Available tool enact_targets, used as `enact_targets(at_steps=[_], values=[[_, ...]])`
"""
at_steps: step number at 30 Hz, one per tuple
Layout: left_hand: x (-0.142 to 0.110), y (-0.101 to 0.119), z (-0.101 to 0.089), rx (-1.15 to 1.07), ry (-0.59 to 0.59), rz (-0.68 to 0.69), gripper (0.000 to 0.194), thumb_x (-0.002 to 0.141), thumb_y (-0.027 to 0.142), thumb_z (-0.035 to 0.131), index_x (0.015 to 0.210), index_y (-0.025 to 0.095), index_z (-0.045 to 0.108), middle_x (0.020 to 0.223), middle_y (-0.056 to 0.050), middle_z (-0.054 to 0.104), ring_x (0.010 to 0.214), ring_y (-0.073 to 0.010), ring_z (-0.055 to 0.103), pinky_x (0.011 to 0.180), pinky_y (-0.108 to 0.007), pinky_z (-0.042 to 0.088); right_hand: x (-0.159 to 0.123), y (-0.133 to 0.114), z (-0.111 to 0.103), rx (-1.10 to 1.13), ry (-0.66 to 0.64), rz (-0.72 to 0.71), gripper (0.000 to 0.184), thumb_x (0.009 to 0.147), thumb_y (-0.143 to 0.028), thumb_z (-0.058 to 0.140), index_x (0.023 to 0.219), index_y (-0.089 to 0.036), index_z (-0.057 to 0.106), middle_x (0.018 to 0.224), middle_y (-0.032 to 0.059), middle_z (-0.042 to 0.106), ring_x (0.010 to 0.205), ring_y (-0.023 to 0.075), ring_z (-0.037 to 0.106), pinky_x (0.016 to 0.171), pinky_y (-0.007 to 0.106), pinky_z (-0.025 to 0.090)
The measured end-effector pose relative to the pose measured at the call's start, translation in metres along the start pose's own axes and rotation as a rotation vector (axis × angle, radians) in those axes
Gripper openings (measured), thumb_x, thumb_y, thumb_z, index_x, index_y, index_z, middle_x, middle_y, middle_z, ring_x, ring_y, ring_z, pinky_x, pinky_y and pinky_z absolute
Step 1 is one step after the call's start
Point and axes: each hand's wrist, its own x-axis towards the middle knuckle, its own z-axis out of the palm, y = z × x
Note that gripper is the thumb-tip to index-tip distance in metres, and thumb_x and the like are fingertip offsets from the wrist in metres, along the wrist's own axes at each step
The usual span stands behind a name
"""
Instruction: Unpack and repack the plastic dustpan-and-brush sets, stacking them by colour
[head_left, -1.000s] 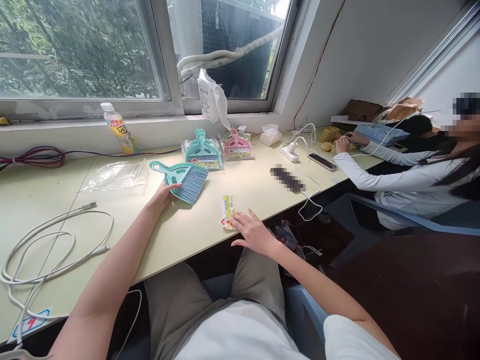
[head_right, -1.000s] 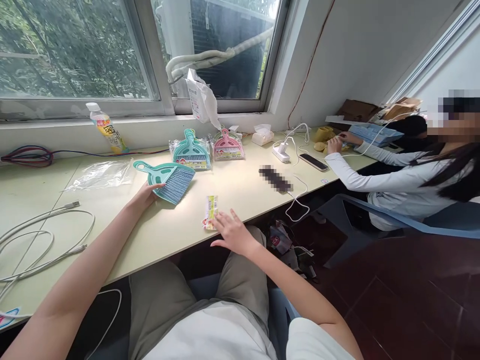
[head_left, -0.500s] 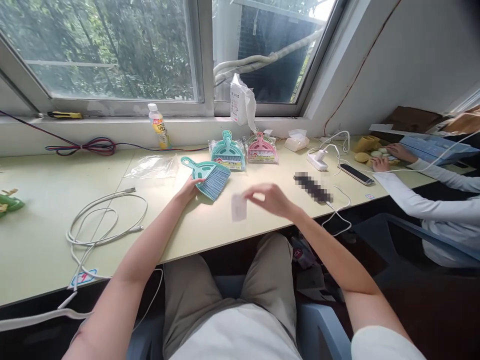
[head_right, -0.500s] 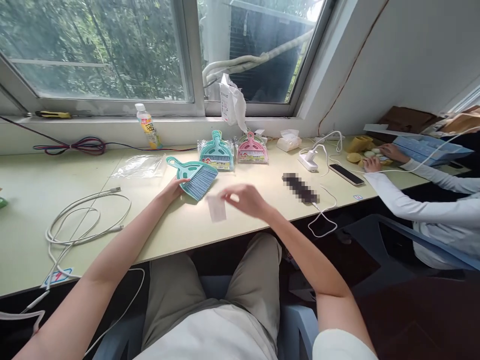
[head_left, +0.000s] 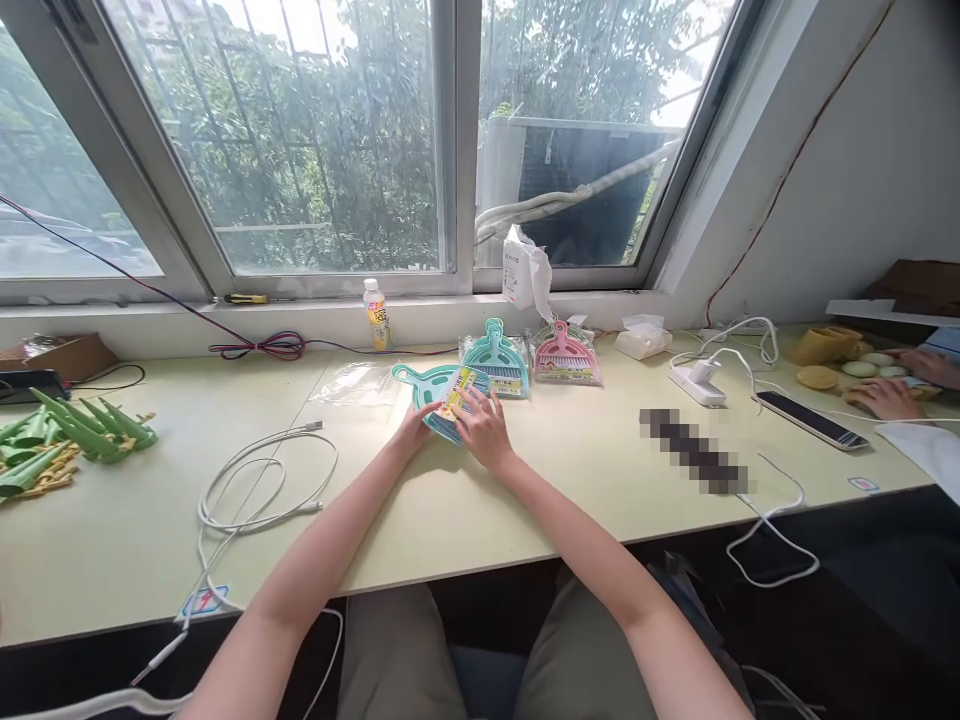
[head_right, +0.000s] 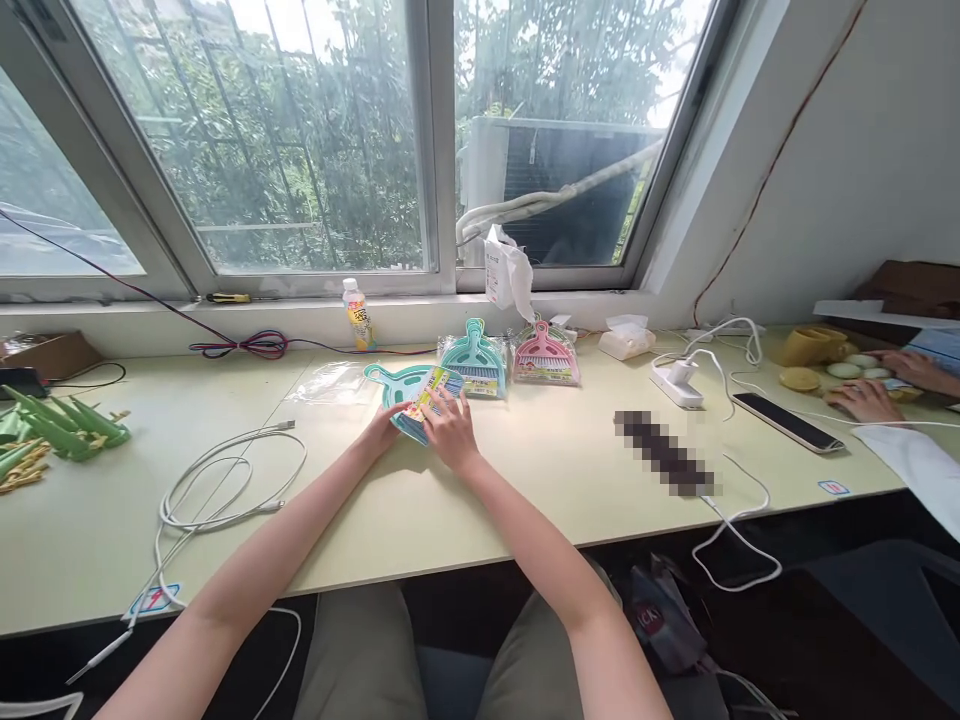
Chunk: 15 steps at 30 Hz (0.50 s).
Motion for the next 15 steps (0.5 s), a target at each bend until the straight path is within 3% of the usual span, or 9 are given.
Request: enact_targets(at_steps=[4,9,12,15], values=[[0.001,-0.003,-0.004,0.043,0.021,0.020,0.046,0.064,0.013,0.077,0.108,0.015,0.066,0.096,-0.007,0.075,0.084,-0.0204,0.071,0.077,-0.030,0.057,-0.003,0.004,-0.010,0.060,-0.025,0.075,0.037,0.101,-0.041,0.046,0.127,-0.026,0.068,0.151,0.0078,0.050,0.144,0.0280,0.036,0.122,0.057,0.016],[0.003,-0.003,-0.006,0.096,0.061,0.065,0.059,0.061,0.012,0.075,0.118,0.018,0.062,0.101,-0.006,0.074,0.095,-0.0239,0.071,0.087,-0.036,0.056,0.001,0.005,-0.014,0.136,-0.094,0.102,0.036,0.103,-0.040,0.042,0.124,-0.030,0.069,0.154,0.0046,0.045,0.148,0.0267,0.032,0.123,0.058,0.013],[0.001,-0.001,-0.003,0.113,0.041,0.086,0.065,0.062,0.012,0.075,0.125,0.017,0.059,0.113,-0.010,0.073,0.108,-0.0293,0.068,0.094,-0.042,0.055,0.004,0.008,-0.009,0.239,-0.026,0.345,0.047,0.100,-0.041,0.047,0.143,-0.024,0.054,0.160,0.0108,0.035,0.151,0.0285,0.025,0.122,0.052,0.024],[-0.001,-0.002,0.002,0.115,0.020,0.090,0.072,0.062,0.012,0.077,0.131,0.018,0.057,0.121,-0.011,0.070,0.115,-0.0322,0.065,0.098,-0.045,0.053,0.007,0.017,-0.005,0.620,0.024,0.648,0.062,0.094,-0.040,0.057,0.150,-0.017,0.041,0.156,0.0165,0.041,0.143,0.0283,0.042,0.115,0.045,0.041]])
